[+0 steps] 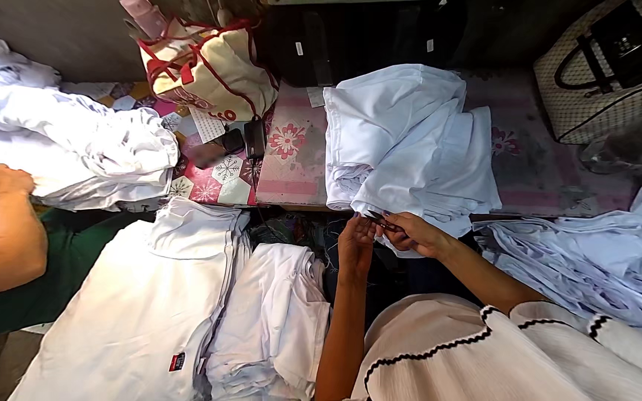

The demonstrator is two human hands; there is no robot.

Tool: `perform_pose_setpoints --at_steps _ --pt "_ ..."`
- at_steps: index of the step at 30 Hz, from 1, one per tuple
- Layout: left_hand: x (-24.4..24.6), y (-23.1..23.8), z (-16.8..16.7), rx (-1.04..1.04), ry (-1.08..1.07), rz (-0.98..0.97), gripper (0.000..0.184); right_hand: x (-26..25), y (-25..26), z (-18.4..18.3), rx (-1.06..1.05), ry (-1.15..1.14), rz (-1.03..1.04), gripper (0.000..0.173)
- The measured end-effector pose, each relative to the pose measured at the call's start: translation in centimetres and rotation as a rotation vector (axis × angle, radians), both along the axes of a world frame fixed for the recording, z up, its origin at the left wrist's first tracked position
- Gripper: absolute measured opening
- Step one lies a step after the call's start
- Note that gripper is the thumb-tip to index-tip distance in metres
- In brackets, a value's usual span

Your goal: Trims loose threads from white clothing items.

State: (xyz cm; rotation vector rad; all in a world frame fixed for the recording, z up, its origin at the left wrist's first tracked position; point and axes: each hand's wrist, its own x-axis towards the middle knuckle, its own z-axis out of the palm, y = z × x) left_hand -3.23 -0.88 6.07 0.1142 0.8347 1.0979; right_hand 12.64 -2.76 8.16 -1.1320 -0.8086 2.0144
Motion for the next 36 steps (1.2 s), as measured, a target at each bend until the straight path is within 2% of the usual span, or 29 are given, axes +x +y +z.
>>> perform_pose_setpoints --at_steps 10,21,23,25,28,31,33,36 --pt "0.0 -0.2 0.1 -0.036 -0.045 0.012 0.023 0.4 0.0 0.3 -0.013 -0.001 0.027 0.044" --pt "0.2 -0.6 -0.3 -0.018 -0.040 0.021 0.025 -0.3 0.2 -0.2 -0.080 0.046 -0.023 0.037" --pt "0.1 -0.7 -0.6 -0.004 -0.046 0.018 0.026 -0.2 -0.1 -0.1 -0.067 0.006 0.020 0.035" --pt "-0.2 -0.8 -0.9 0.013 -0.060 0.015 0.030 0.0 -0.7 0.9 0.038 -0.154 0.065 0.036" --pt "-0.5 -0.6 -1.1 0.056 -0.022 -0.011 0.031 -0.2 -0.9 2.3 0.482 -0.711 -0.030 0.035" --pt "0.0 -0.3 -1.3 0.182 0.186 -0.046 0.012 -1.2 0.6 1.0 0.800 -1.254 -0.142 0.039" --pt "0.4 -0.3 -1.7 0.310 0.417 -0.019 0.007 -1.7 1.9 -0.5 0.849 -1.408 -0.137 0.028" --pt "0.4 -0.2 -2.8 0.575 0.782 0.049 0.008 -0.8 2.1 -0.9 0.996 -1.396 -0.267 0.017"
